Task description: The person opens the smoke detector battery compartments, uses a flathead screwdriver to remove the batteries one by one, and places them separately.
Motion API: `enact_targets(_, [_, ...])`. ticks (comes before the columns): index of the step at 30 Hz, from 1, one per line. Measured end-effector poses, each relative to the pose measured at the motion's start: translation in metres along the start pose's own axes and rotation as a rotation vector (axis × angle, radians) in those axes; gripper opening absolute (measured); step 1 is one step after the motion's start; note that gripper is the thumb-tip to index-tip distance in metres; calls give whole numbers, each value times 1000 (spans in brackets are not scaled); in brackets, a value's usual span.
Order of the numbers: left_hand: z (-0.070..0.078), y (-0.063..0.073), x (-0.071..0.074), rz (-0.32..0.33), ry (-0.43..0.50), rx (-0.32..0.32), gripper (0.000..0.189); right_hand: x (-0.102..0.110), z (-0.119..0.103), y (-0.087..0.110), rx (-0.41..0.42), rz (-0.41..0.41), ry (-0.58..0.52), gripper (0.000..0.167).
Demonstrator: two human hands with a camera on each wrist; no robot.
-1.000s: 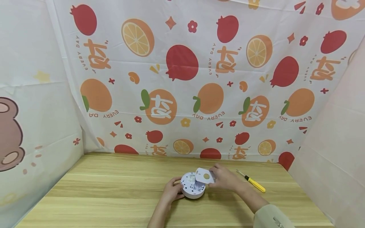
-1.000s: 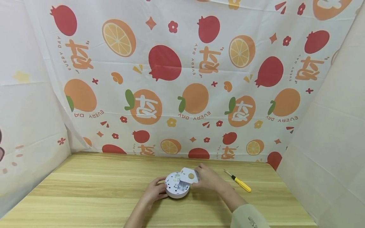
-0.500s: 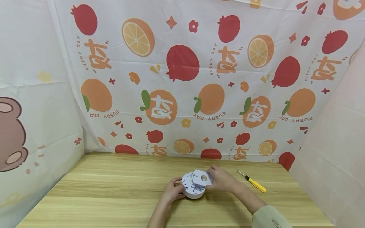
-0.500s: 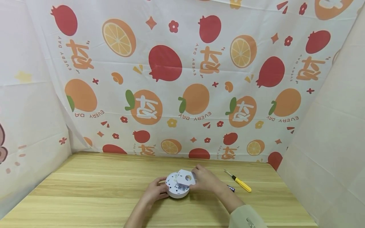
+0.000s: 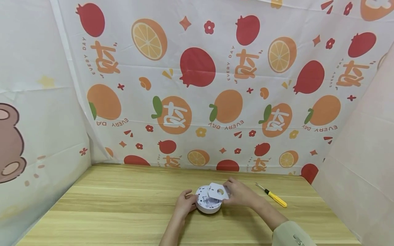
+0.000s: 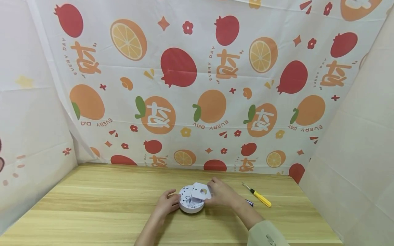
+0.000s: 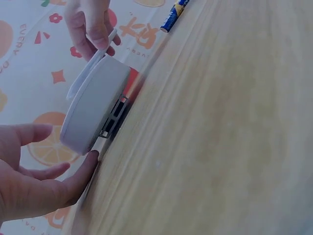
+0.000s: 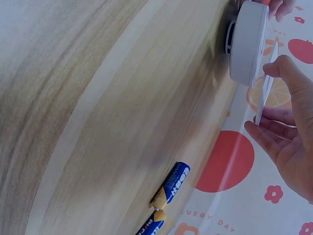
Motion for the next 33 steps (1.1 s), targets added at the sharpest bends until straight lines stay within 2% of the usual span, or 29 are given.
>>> enact_targets(13, [1,2,-7,-60,-24,81,59,1,1,-1,-12,0,18,57])
enact_targets(26, [0,3,-6,-82,14,69,54,3,1,2,-5,10,26,57])
enact_targets(33, [-3,4,-7,-124,29,57,52,2,-3,2,18,13,41,56])
Point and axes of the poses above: each hand's wrist, its own y-axis away from the middle knuckle, its own x-axis out of the back of the hand, z = x × y, the point moved 7 cm from there along -y, towards the middle knuckle, and after that the axes turned 14 degrees about -z, right-handed, at the moved point
